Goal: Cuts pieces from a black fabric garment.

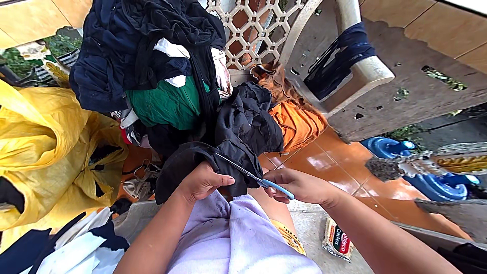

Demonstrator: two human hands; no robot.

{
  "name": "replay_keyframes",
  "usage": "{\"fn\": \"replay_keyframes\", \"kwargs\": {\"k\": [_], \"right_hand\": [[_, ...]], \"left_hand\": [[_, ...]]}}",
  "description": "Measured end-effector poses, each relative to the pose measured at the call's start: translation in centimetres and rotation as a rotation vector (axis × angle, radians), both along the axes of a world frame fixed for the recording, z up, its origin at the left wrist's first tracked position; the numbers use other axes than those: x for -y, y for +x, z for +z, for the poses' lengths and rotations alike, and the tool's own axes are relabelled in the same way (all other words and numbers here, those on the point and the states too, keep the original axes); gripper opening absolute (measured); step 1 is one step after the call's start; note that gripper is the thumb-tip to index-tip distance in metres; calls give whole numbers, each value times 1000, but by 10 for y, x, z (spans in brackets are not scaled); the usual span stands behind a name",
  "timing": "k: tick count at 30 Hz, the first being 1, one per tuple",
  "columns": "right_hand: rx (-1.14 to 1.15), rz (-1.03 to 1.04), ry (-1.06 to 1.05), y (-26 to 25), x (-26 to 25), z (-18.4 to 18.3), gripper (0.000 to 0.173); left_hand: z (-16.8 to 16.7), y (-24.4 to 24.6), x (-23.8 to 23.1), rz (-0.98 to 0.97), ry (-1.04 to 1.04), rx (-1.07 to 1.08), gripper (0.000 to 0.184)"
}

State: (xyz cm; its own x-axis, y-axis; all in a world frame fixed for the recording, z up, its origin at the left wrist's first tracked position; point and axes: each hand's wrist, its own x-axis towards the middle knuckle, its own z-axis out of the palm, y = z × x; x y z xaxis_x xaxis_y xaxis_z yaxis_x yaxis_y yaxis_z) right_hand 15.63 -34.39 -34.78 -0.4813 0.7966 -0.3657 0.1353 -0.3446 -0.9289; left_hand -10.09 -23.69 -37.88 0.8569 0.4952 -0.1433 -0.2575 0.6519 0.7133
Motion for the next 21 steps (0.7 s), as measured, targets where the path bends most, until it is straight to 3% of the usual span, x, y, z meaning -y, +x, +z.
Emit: {"fn": "replay_keyframes", "kwargs": {"k": [4, 6, 8, 10, 13, 14, 17, 21], "right_hand": [[0, 9, 25, 0, 2, -4, 23], [11, 9, 44, 0, 3, -3, 23], [21, 2, 63, -2, 6, -3, 22], [57, -6, 76, -3, 8, -6, 22], [116, -17, 76, -3, 12, -12, 25], [115, -26, 68, -3, 14, -13, 25], [79, -43, 36, -2, 17, -17, 25], [40, -56, -8, -4, 20, -21, 23]], "left_hand": [[0, -4, 3, 40, -2, -27, 43], [4, -7, 6, 134, -52, -80, 55], [14, -9, 5, 249, -185, -189, 39], [24, -5, 2, 405, -314, -332, 36], [24, -3, 2, 549, -343, -431, 15], [23, -3, 3, 582, -342, -456, 16], [22, -3, 6, 622, -338, -455, 22], [20, -6, 10, 513, -319, -319, 11]]}}
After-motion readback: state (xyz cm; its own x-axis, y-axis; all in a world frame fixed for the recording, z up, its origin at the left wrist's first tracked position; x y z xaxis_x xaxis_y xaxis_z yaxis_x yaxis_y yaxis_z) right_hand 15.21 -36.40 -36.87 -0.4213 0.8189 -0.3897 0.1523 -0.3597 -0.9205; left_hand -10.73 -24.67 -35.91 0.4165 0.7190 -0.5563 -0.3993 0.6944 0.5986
